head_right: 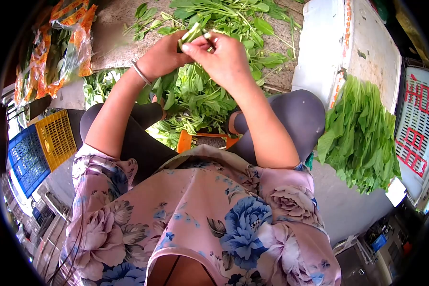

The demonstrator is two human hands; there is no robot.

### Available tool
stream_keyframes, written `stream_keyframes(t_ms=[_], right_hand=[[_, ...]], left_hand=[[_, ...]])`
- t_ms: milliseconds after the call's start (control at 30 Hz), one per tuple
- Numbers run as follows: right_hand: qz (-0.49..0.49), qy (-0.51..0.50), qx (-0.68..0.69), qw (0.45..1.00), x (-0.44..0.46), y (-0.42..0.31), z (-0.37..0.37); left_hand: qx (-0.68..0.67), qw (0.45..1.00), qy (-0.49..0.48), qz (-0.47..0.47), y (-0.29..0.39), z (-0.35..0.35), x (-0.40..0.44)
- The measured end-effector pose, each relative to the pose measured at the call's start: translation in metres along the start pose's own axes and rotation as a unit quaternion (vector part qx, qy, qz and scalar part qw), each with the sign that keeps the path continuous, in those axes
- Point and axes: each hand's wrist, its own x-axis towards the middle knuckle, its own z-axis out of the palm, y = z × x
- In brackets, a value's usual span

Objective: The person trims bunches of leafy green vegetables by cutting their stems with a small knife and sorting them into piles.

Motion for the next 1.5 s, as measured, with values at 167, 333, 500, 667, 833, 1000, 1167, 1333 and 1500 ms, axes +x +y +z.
stream_keyframes(t_ms=[167, 333, 500, 667, 833, 1000, 1167, 1333, 1500], right_hand=[[0.038, -0.029, -0.024, 0.999, 0.001, 0.018, 0.006], [0.041, -0.030, 0.016, 0.999, 0.004, 0.019, 0.001], [0.091, -0.002, 0.176, 0.980, 0.007, 0.004, -0.013], [0.148, 0.040, 0.227, 0.962, 0.005, -0.002, -0.021], [0.185, 0.091, 0.145, 0.968, 0.025, 0.009, -0.025], [0.228, 0.235, 0.133, 0.936, 0.095, 0.056, -0.030], [0.177, 0.145, -0.182, 0.956, 0.169, 0.154, -0.019], [0.152, 0.090, -0.445, 0.878, 0.169, 0.185, -0.008], [0.170, 0.130, -0.311, 0.926, 0.158, 0.181, -0.014]], left_hand=[[0.085, 0.996, 0.006, 0.034, 0.004, 0.012, 0.001], [0.071, 0.997, 0.003, 0.032, 0.007, 0.013, 0.006], [0.009, 1.000, -0.006, -0.005, 0.013, 0.007, 0.008], [-0.138, 0.989, -0.048, -0.012, -0.005, 0.010, 0.013], [0.012, 0.997, -0.053, -0.058, 0.025, -0.007, 0.018], [0.205, 0.978, -0.030, -0.012, 0.040, -0.006, 0.021], [0.226, 0.973, -0.034, -0.037, 0.049, -0.015, 0.016], [0.194, 0.981, 0.014, -0.028, 0.036, -0.018, 0.012], [0.170, 0.985, -0.028, -0.030, 0.035, -0.018, 0.016]])
